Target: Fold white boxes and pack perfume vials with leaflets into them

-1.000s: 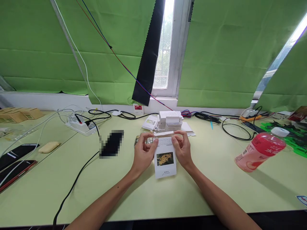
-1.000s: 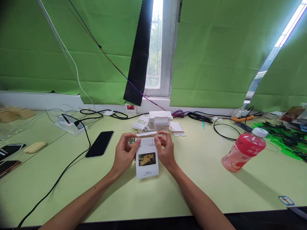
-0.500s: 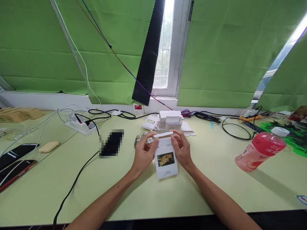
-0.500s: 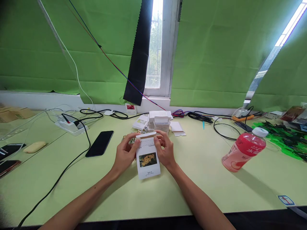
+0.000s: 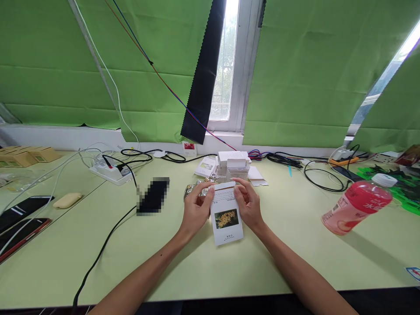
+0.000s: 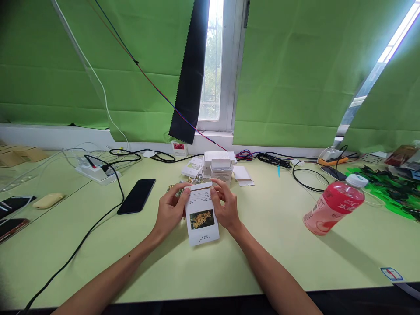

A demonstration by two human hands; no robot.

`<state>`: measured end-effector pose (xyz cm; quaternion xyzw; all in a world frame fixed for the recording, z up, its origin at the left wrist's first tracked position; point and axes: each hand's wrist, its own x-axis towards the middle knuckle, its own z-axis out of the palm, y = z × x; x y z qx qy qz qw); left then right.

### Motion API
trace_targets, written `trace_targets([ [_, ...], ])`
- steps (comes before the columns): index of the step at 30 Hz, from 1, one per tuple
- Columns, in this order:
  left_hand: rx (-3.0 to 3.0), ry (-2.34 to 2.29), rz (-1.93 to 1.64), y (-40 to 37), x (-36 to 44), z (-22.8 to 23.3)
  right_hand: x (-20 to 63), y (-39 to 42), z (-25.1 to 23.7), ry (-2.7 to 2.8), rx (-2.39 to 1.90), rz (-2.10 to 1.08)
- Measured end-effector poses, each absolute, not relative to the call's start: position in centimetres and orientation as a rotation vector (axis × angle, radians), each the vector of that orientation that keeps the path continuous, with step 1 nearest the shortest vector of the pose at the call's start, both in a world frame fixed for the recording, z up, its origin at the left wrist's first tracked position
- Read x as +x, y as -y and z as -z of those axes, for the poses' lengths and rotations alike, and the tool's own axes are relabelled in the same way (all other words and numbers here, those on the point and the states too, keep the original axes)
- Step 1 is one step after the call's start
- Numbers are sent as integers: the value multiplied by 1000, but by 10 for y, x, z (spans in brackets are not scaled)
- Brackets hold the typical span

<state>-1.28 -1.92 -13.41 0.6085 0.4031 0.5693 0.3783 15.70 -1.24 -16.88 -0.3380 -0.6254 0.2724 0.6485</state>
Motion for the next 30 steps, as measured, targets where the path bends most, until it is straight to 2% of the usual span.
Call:
trace_targets([
  [30,1578,-996,-1482,21,-14,133,156,14,170,1439,-831,-605],
])
